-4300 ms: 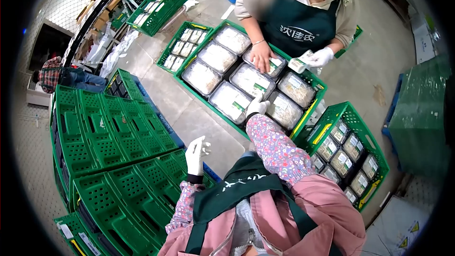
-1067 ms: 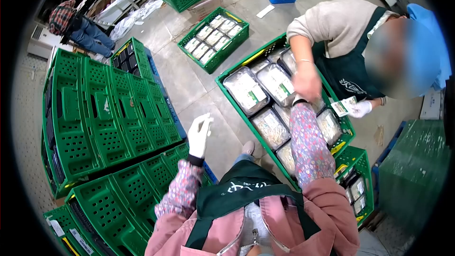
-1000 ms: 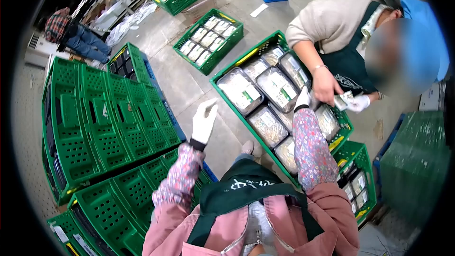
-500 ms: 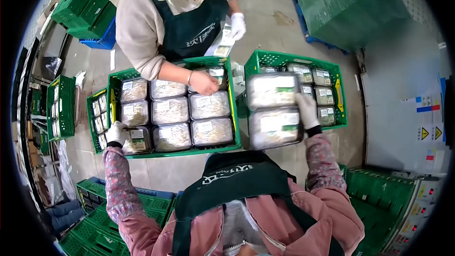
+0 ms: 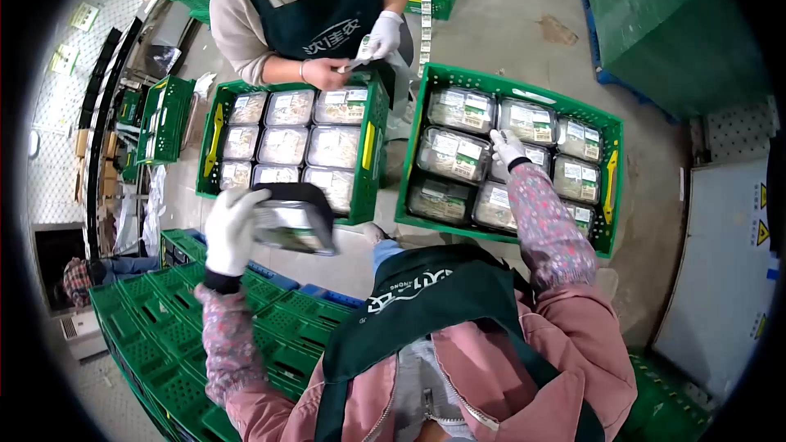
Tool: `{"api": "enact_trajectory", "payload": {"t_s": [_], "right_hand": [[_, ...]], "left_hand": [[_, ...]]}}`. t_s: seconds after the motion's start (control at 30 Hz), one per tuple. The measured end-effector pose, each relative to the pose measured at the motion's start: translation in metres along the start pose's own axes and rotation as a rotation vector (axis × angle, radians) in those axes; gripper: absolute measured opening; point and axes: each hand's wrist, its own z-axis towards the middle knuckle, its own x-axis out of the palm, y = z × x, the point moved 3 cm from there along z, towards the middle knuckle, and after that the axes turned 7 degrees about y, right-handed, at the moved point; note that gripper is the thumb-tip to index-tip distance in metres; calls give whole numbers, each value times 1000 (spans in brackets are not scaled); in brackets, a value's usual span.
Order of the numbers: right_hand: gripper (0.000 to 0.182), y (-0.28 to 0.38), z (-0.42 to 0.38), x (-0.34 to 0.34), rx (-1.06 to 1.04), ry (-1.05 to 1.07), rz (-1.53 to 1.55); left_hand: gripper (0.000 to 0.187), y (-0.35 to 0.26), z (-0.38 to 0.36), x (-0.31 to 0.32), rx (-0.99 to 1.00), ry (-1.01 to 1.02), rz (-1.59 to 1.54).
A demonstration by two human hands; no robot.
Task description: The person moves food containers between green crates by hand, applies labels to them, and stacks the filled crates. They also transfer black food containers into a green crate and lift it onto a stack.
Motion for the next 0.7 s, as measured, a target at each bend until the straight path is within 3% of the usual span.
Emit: {"api": "enact_trajectory", "payload": {"t_s": [0.03,0.1,0.13,0.17,0.23,0.3,0.37,0.43,0.47,0.57,0.63,0.7], "right_hand": [[45,5,-20,-13,-70,13,-27],[48,-7,-46,-36,-117,96,120],[40,-6,-65,-50,-129,124,128],[33,-22,-71,-58,-98,151,405],[26,-20,-106,-80,-33,254,657],[23,-12,-141,-100,-23,141,551],[22,-22,-160,-112,-83,136,572],[22,-34,-175,-118,-83,157,536],[24,-43,-181,-121,-90,168,498],[25,-54,-202,-128,-39,77,411],[22,-61,-202,-123,-34,70,368],[21,-68,-185,-108,-80,88,260]], "left_hand": [[32,-28,14,10,40,43,-53],[32,-76,41,42,161,104,-83],[30,-96,57,60,208,148,-157],[28,-114,72,79,255,193,-231],[24,-135,99,129,336,249,-272],[24,-146,122,197,367,325,-223],[25,-158,144,262,278,612,11],[32,-159,142,314,235,610,261],[34,-149,133,347,187,532,218],[38,-150,111,338,197,270,44],[34,-135,98,347,117,439,-57],[29,-129,92,351,153,314,-59]]}}
